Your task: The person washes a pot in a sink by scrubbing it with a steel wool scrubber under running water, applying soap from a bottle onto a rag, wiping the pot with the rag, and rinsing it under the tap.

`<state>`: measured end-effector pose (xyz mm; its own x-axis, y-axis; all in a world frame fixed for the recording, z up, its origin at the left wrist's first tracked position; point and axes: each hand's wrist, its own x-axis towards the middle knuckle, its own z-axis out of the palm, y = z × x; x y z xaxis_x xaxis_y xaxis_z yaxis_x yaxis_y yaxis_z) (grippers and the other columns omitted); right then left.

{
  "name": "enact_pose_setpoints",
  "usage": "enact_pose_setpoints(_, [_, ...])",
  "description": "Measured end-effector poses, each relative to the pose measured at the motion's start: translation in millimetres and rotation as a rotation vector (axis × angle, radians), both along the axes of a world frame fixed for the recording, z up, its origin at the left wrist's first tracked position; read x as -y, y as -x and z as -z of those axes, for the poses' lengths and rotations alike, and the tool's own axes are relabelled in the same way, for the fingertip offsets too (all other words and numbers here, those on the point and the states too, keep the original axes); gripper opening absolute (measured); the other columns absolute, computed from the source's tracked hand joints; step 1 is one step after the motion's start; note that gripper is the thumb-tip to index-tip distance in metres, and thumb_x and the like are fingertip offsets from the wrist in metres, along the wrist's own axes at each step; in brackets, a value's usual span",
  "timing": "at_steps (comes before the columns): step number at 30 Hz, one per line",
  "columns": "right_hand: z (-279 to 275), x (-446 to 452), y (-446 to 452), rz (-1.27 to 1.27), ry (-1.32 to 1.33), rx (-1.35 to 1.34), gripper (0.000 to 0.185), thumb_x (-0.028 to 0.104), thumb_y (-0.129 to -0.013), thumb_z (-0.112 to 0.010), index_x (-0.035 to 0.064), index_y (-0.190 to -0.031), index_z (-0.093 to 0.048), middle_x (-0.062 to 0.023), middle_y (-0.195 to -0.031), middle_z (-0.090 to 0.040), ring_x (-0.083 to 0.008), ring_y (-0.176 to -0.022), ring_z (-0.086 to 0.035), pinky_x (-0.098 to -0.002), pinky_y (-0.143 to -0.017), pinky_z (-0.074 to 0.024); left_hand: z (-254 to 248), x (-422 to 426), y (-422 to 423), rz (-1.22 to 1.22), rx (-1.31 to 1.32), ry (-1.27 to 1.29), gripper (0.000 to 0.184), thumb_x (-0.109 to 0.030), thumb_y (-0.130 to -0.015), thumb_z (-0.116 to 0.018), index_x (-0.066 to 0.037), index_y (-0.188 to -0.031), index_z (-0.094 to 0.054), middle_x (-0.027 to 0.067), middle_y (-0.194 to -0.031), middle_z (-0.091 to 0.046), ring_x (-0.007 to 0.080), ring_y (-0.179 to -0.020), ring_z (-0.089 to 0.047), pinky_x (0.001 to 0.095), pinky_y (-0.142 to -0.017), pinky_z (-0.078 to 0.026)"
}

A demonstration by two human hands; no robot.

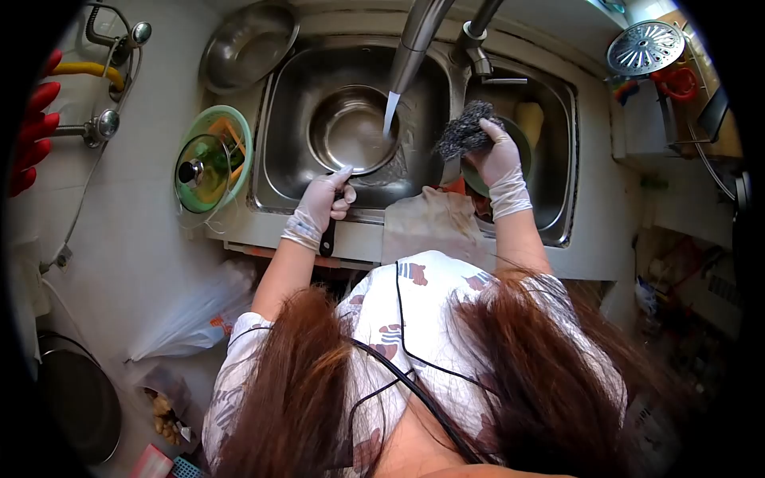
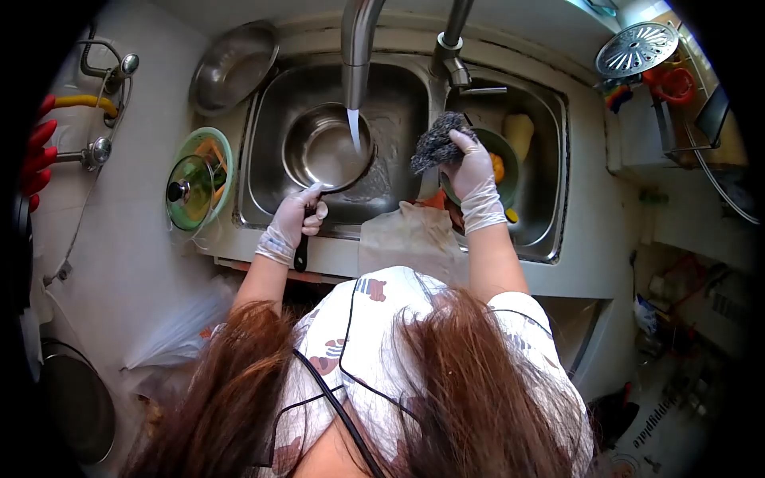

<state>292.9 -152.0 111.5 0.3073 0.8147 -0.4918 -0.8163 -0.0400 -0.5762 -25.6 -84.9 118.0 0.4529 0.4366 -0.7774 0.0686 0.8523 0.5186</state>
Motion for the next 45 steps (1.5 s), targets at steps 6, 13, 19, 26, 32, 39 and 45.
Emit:
enact_pose_setpoints(6, [-33, 22, -12, 0.032, -0.107, -0.156, 0.030, 0.015, -0.088, -0.054, 0.0046, -0.116, -0.056, -0.0132, -0.107, -0.062, -0.0298, -0.101, -0.059, -0.0467, -0.092, -0.0456, -1, 25, -30, 0.162, -0.082, -0.011, 0.049, -0.047, -0.093, -0.048, -0.008, -0.065, -0.048, 0.0023, -0.055, -0.047, 0.0082, -0.038, -0.030, 0.0245, -0.036, -0.021])
enact_pose_setpoints(13, [-65, 41, 5, -0.278, -0.085, 0.696, 0.045, 0.007, -0.075, -0.067, 0.0035, -0.118, -0.055, -0.0078, -0.103, -0.060, -0.0213, -0.096, -0.060, -0.0339, -0.087, -0.0488, -10, 48, -68, 0.375, -0.099, -0.047, 0.050, -0.046, -0.093, -0.047, -0.006, -0.064, -0.048, 0.0029, -0.053, -0.046, 0.0111, -0.038, -0.034, 0.0272, -0.037, -0.024])
enact_pose_setpoints(19, [-17, 25, 42, -0.925, 0.433, 2.252, 0.044, 0.012, -0.075, -0.059, 0.0108, -0.118, -0.057, -0.0147, -0.112, -0.054, -0.0297, -0.095, -0.056, -0.0381, -0.076, -0.0505, -6, 77, -100, 0.431, -0.129, -0.130, 0.048, -0.041, -0.094, -0.047, -0.005, -0.063, -0.051, 0.0050, -0.054, -0.049, 0.0114, -0.038, -0.036, 0.0266, -0.035, -0.026])
enact_pose_setpoints(26, [10, 25, 37, -1.080, 0.516, 2.246, 0.034, 0.016, -0.082, -0.053, 0.0109, -0.115, -0.058, -0.0113, -0.110, -0.056, -0.0266, -0.098, -0.057, -0.0361, -0.072, -0.0520, 46, 40, -112, 0.477, -0.446, -0.617, 0.062, -0.036, -0.082, -0.061, 0.008, -0.121, -0.040, 0.0218, -0.107, -0.053, 0.0277, -0.093, -0.051, 0.0334, -0.078, -0.042])
enact_pose_setpoints(32, [20, 21, 34, -1.164, 0.506, 2.325, 0.041, 0.013, -0.081, -0.053, 0.0092, -0.121, -0.055, -0.0129, -0.109, -0.056, -0.0285, -0.097, -0.057, -0.0374, -0.072, -0.0523, 31, -8, -163, 0.302, -0.066, -0.854, 0.052, 0.007, -0.073, -0.044, -0.001, -0.123, -0.055, 0.0209, -0.115, -0.061, 0.0263, -0.111, -0.057, 0.0278, -0.096, -0.041])
enact_pose_setpoints(39, [8, 0, 40, -1.480, 0.912, 1.836, 0.026, 0.020, -0.086, -0.051, 0.0111, -0.102, -0.070, -0.0115, -0.108, -0.066, -0.0278, -0.102, -0.062, -0.0381, -0.083, -0.0508, 48, 26, -172, -0.279, 0.021, -0.671, 0.053, 0.019, -0.066, -0.038, 0.006, -0.111, -0.062, 0.0130, -0.108, -0.066, 0.0183, -0.103, -0.061, 0.0259, -0.095, -0.043])
enact_pose_setpoints(45, [9, 7, 49, -1.227, 1.030, 1.714, 0.028, 0.018, -0.086, -0.050, 0.0071, -0.103, -0.069, -0.0146, -0.110, -0.065, -0.0292, -0.104, -0.062, -0.0390, -0.084, -0.0502, 66, 30, -166, -0.217, 0.043, -0.744, 0.056, 0.018, -0.067, -0.037, 0.003, -0.116, -0.061, 0.0126, -0.116, -0.062, 0.0193, -0.112, -0.056, 0.0271, -0.098, -0.041])
